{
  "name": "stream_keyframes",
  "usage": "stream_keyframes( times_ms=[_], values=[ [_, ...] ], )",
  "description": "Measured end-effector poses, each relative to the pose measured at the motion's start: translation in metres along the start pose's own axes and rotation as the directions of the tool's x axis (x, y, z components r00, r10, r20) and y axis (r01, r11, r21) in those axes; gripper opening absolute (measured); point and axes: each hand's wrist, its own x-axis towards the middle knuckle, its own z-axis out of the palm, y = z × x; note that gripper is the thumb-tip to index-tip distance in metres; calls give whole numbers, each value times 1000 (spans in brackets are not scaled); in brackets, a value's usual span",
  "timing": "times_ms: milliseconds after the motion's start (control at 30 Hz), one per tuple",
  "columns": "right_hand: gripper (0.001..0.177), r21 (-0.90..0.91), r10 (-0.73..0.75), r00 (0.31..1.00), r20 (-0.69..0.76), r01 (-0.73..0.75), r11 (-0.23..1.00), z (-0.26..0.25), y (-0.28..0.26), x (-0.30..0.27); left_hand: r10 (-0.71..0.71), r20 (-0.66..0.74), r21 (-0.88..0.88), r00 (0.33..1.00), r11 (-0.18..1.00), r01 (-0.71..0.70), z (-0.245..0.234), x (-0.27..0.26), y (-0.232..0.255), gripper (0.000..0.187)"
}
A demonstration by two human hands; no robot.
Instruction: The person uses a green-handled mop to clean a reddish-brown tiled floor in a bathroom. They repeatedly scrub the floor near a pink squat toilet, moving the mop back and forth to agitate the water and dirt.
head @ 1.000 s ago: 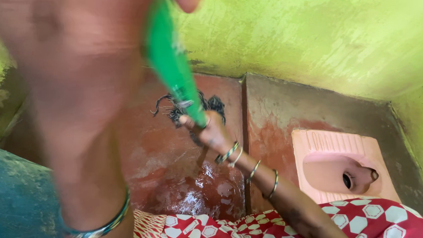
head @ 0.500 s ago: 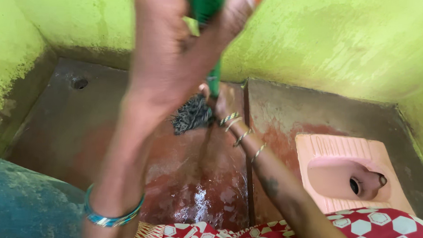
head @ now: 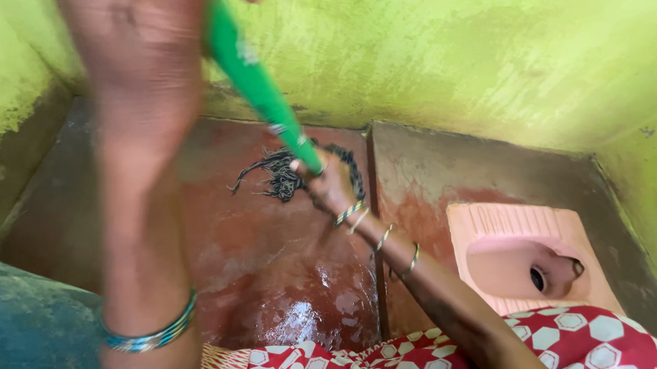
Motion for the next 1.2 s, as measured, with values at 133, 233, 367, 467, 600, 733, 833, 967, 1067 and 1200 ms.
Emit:
stream_keyframes(
  times_ms=[133,233,367,467,600,733,833,967,1067,1200],
  values=[
    [31,-48,-285,958,-10,285,957,5,-45,-67,-53,-58,17,997,998,54,-34,-15,6,19],
    [34,-69,-300,954,-10,299,952,6,-61,-77,-43,-69,31,997,999,45,-41,-16,9,18],
    [27,-251,-465,880,-99,430,867,18,-47,-63,-8,-41,19,999,1000,9,-28,-10,13,18],
    [23,-205,-326,938,-116,299,932,25,-15,-31,29,7,-3,1000,1000,-29,-7,0,16,17],
    [31,-217,-398,886,-237,351,911,5,34,36,76,51,9,996,997,-77,39,14,10,17],
    [31,-448,-309,937,-161,210,869,-20,67,101,112,35,105,993,988,-115,80,15,-15,19],
    [25,-487,-252,967,-42,200,850,-15,72,128,142,7,123,990,982,-142,77,13,-34,21],
    [31,-154,-180,983,-33,173,973,-6,73,119,123,-37,35,992,992,-121,67,9,-29,23],
    [35,-188,-253,960,-120,228,955,-6,68,92,143,-121,21,982,990,-142,79,17,-22,20],
    [28,-65,-200,962,-184,191,979,1,38,35,157,-124,5,980,987,-158,49,5,-8,24]
  ],
)
